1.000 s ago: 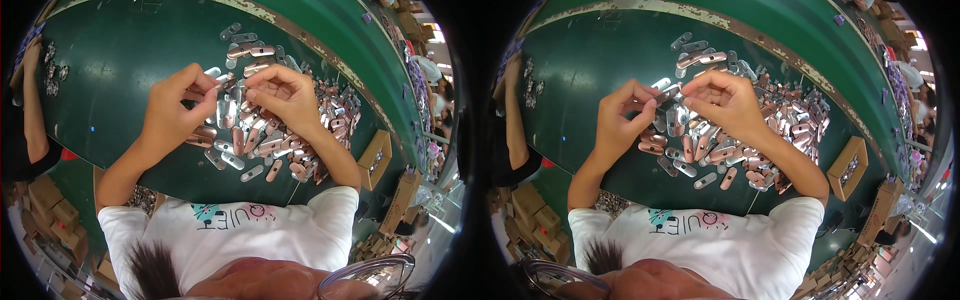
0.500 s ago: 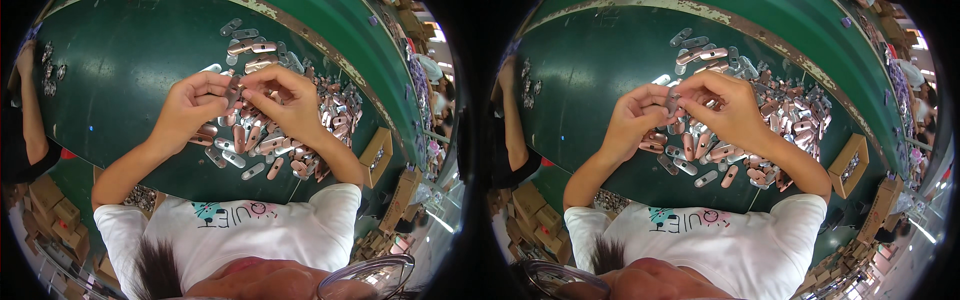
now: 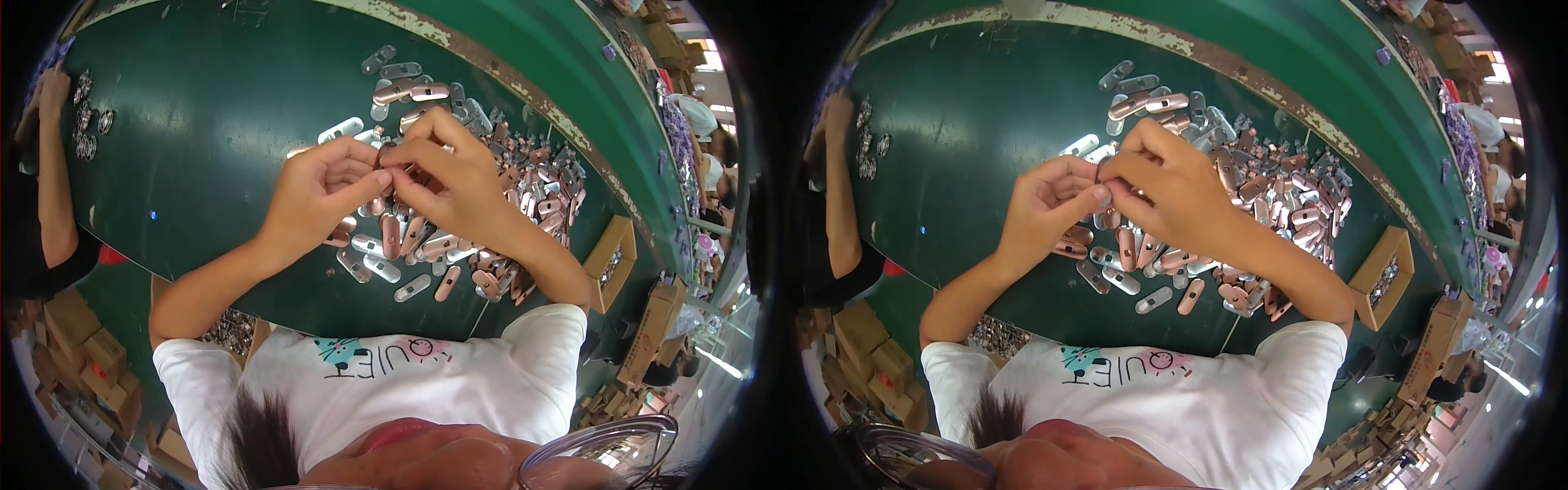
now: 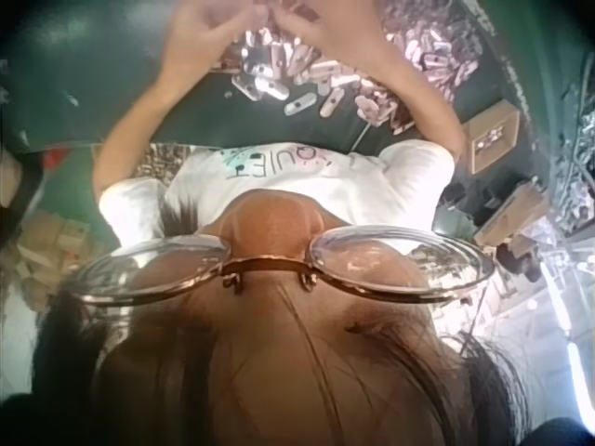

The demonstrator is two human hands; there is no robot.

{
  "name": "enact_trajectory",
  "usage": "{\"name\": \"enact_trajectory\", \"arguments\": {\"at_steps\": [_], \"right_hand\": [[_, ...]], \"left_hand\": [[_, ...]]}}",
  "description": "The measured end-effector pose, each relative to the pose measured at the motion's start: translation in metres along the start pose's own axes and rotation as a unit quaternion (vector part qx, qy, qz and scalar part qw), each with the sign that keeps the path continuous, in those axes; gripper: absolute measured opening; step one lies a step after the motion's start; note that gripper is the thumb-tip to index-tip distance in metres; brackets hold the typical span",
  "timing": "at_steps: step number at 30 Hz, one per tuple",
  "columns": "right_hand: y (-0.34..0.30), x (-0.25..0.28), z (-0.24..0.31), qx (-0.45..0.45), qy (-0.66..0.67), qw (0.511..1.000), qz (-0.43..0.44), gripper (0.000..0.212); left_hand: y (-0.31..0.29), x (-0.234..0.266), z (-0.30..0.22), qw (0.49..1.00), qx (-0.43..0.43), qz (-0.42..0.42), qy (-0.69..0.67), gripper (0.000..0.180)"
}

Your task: Assemble small purple handheld fans on an electronics factory production line.

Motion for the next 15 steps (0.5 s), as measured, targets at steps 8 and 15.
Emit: {"name": "enact_trajectory", "arguments": {"at_steps": [8,15], "right_hand": [[0.007,-0.003,-0.026,-0.108,0.324,0.938,0.054,0.014],[0.107,0.06,-0.15,0.035,-0.3,0.95,-0.08,0.043]], "left_hand": [[-0.001,-0.001,-0.002,0.996,-0.034,0.029,-0.078,0.013],[-0.011,-0.003,-0.004,0.995,-0.099,0.016,0.024,0.011]]}}
Point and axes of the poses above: each hand's wrist, its own y-axis towards the middle knuckle, its own x-axis out of the back of the hand, z = x × y, the point moved 6 cm from there along y, towards the middle knuckle, and after that the axes turned 10 degrees about x, right-handed, at the moved point
